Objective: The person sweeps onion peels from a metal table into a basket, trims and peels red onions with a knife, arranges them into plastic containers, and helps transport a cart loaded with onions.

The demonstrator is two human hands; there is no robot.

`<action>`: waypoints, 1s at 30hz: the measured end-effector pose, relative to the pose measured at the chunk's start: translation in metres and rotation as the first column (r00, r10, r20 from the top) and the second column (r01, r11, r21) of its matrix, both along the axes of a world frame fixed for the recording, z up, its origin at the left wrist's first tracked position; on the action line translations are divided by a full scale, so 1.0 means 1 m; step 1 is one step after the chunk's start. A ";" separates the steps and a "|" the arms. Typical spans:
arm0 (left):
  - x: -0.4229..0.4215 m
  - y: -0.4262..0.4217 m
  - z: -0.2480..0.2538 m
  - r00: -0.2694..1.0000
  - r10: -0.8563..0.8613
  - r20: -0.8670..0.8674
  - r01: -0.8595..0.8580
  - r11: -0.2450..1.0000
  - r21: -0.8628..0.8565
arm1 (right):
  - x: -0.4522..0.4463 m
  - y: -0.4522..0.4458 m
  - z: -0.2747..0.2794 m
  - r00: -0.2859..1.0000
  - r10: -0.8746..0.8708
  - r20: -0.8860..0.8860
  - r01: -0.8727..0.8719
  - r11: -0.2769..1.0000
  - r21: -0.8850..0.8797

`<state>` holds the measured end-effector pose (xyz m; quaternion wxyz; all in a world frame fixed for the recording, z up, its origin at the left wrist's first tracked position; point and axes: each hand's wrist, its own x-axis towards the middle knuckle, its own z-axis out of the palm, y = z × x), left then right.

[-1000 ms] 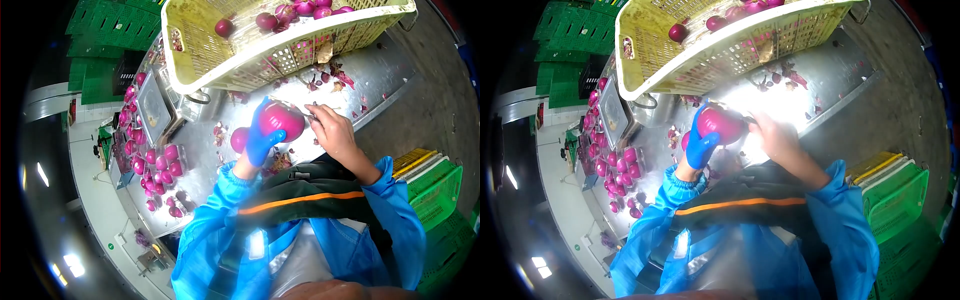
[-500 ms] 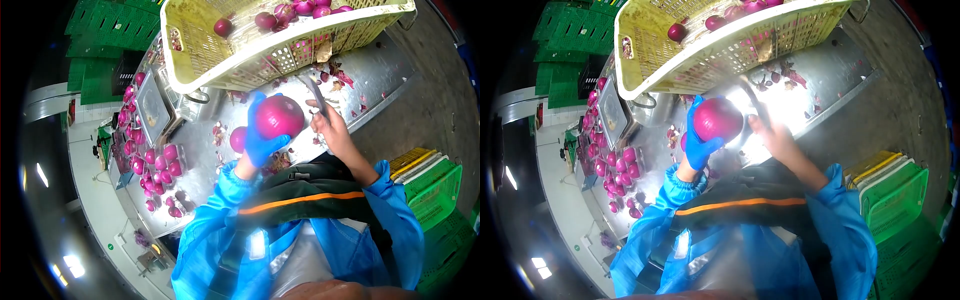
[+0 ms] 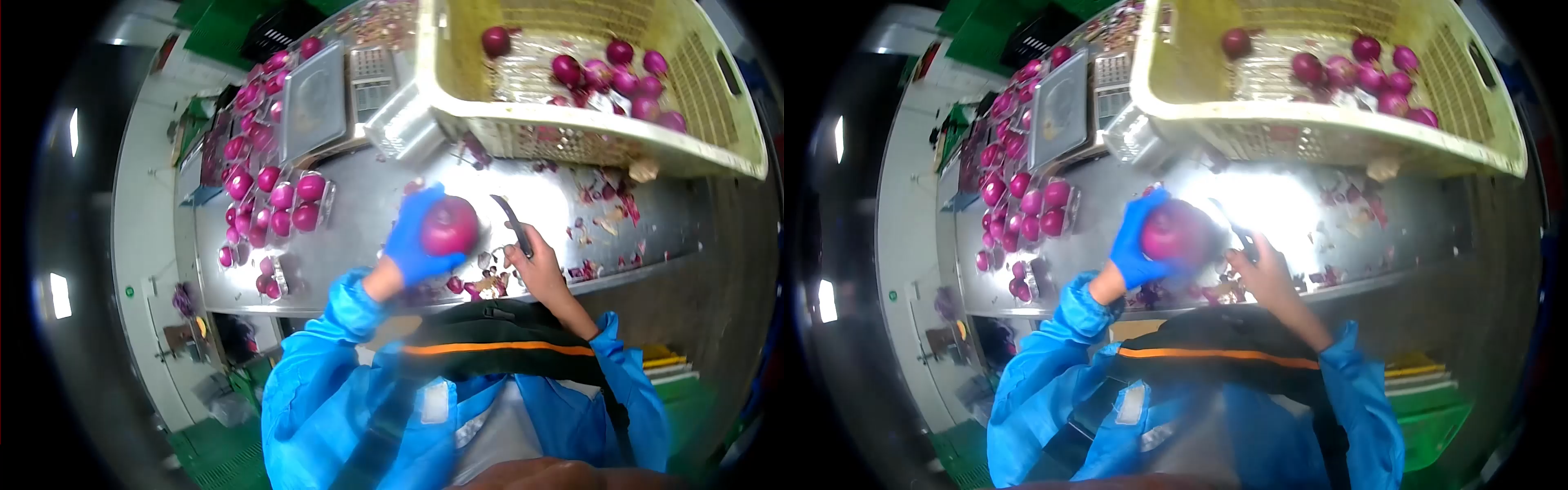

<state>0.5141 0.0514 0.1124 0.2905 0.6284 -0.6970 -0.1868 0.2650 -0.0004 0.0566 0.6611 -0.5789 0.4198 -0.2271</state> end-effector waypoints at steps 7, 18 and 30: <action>0.202 -0.078 -0.032 0.803 0.589 -0.094 -0.592 0.769 -0.240 | 0.023 0.004 0.001 0.982 0.098 -0.163 -0.120 0.983 -0.137; 0.274 -0.138 -0.055 0.649 0.756 0.089 -0.670 0.623 -0.404 | 0.031 -0.011 -0.035 0.975 0.083 -0.204 -0.110 0.986 -0.124; 0.086 -0.147 -0.045 0.813 0.040 0.581 -0.285 0.897 0.337 | 0.031 -0.033 -0.021 0.952 0.117 -0.282 -0.185 0.956 -0.227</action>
